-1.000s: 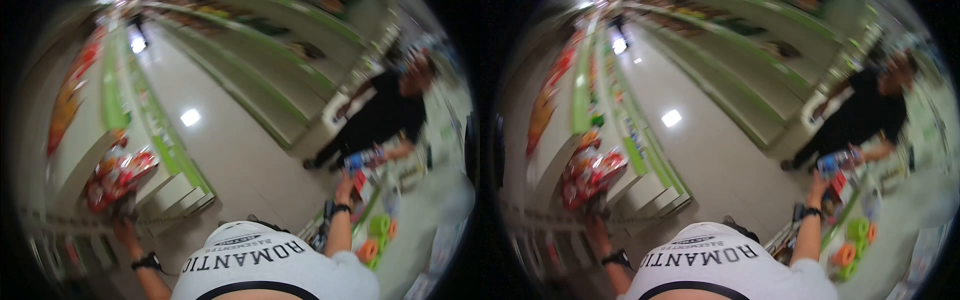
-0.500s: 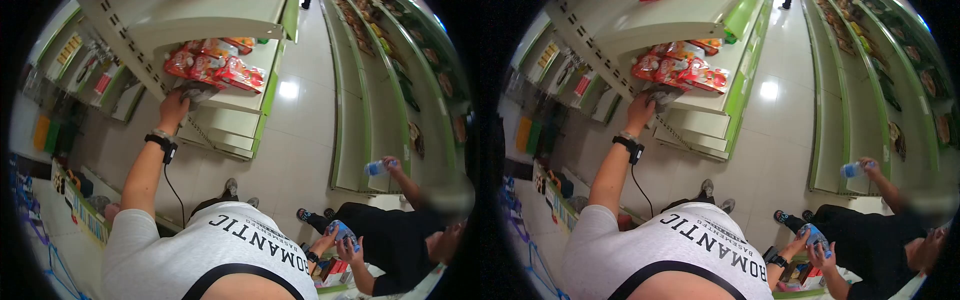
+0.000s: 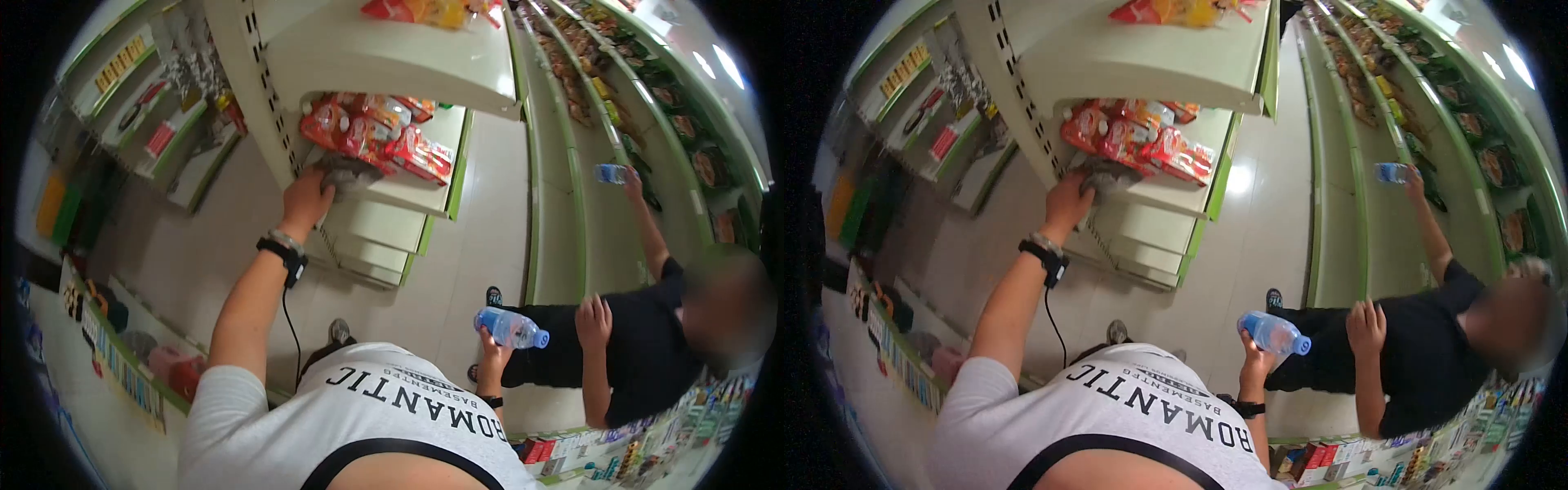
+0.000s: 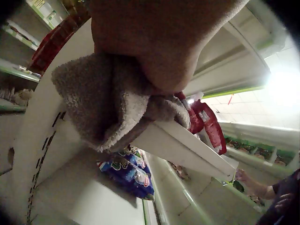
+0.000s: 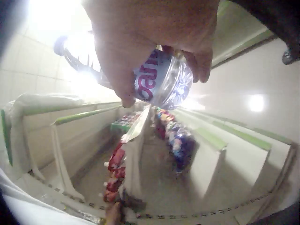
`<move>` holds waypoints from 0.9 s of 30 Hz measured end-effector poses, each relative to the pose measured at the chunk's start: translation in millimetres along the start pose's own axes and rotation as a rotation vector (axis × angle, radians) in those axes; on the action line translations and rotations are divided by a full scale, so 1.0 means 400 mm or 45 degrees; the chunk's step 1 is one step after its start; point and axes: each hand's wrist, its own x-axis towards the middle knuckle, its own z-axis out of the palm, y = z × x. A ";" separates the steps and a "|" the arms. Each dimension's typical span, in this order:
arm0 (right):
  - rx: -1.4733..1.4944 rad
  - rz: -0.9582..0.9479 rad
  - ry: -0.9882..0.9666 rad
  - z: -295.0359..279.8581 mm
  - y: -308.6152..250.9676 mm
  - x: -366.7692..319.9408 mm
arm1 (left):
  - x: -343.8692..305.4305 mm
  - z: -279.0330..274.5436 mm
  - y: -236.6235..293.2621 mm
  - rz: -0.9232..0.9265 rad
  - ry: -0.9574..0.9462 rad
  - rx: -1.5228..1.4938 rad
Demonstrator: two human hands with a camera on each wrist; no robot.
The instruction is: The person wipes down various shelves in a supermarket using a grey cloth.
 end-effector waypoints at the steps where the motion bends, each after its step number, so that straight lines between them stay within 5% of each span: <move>1: 0.057 0.025 -0.114 0.020 -0.010 0.021 | -0.003 -0.007 0.000 -0.001 -0.038 -0.043; 8: 0.192 0.086 -0.311 0.208 -0.269 0.066 | -0.002 -0.020 -0.030 0.026 -0.148 -0.087; 14: -0.042 -0.193 -0.281 0.243 -0.405 0.111 | 0.001 -0.018 -0.059 0.177 -0.089 -0.166; 20: 0.428 -0.575 -0.296 0.256 -0.670 0.196 | 0.012 -0.017 -0.052 0.079 -0.165 -0.184; 22: 0.302 -0.564 -0.337 0.248 -0.743 0.227 | -0.016 -0.001 -0.060 0.072 -0.183 -0.155; 24: 0.253 -0.590 -0.337 0.259 -0.781 0.263 | -0.010 0.011 -0.055 0.067 -0.053 -0.238; 26: 0.134 -0.870 -0.348 0.259 -0.787 0.311 | -0.012 0.023 -0.050 0.076 0.006 -0.204; 27: 0.333 -0.888 -0.352 0.280 -0.806 0.319 | -0.012 0.027 -0.046 0.108 0.070 -0.169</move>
